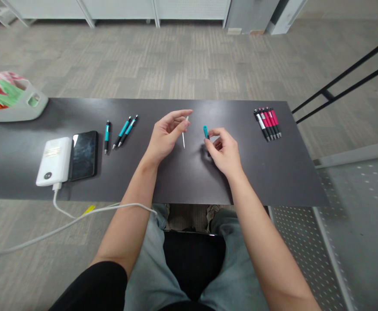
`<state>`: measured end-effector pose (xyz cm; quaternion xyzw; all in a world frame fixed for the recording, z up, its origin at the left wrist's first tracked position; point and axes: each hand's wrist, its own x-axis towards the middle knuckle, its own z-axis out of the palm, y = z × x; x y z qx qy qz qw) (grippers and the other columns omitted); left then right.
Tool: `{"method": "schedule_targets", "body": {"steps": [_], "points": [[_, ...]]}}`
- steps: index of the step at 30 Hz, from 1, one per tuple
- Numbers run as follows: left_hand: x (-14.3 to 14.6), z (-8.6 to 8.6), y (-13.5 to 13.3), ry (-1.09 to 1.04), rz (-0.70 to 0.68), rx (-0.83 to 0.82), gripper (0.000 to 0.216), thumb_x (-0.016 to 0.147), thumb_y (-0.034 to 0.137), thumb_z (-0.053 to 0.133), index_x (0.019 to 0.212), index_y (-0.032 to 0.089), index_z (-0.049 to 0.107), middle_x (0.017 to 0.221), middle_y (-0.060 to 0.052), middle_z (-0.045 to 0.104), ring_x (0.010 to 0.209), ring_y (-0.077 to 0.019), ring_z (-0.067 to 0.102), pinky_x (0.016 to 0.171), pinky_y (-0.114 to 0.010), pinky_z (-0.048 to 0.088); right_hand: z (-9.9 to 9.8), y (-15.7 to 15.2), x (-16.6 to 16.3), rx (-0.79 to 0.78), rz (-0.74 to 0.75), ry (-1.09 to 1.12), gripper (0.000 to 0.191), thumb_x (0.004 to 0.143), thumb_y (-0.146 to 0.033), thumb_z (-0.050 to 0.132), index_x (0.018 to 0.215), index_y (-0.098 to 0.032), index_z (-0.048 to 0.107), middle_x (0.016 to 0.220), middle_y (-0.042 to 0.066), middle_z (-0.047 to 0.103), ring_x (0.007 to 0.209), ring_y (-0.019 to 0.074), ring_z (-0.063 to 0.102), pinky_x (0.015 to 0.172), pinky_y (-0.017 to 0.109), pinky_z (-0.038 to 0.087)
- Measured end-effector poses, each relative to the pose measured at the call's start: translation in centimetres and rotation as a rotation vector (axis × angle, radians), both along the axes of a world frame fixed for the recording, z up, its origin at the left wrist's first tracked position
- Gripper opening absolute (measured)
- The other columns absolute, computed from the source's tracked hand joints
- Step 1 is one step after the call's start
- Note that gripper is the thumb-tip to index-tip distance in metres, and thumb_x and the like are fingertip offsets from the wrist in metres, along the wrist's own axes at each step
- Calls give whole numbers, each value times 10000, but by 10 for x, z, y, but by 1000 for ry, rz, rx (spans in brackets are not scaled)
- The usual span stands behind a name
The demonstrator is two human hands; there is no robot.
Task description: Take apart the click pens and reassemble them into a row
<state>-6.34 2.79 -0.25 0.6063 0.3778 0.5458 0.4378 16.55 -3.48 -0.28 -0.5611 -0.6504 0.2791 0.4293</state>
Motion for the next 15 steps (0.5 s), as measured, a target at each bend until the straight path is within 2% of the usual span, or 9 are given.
{"method": "schedule_targets", "body": {"steps": [2, 8, 15], "points": [[1, -1, -1, 10, -15, 0, 540, 913, 683, 1005, 1257, 303, 833, 1006, -40, 802, 918, -219, 766, 887, -383, 646, 2, -1, 0, -6, -10, -41, 103, 1064, -433, 692, 1124, -359, 729, 1283, 64, 845, 785, 257, 745, 864, 490, 689], [2, 4, -3, 22, -16, 13, 550, 866, 761, 1012, 1018, 260, 845, 951, -42, 806, 825, -183, 703, 785, -339, 585, 4, -1, 0, -3, -40, -85, 137, 1064, -399, 669, 1150, -340, 758, 1318, 89, 836, 836, 270, 757, 915, 497, 695], [2, 7, -7, 17, -59, 21, 500, 870, 696, 1041, 1054, 252, 902, 1001, -57, 857, 845, -184, 755, 804, -337, 603, 3, -1, 0, 28, -25, -68, 118, 1066, -377, 684, 1130, -327, 769, 1284, 101, 828, 818, 270, 740, 874, 496, 687]]}}
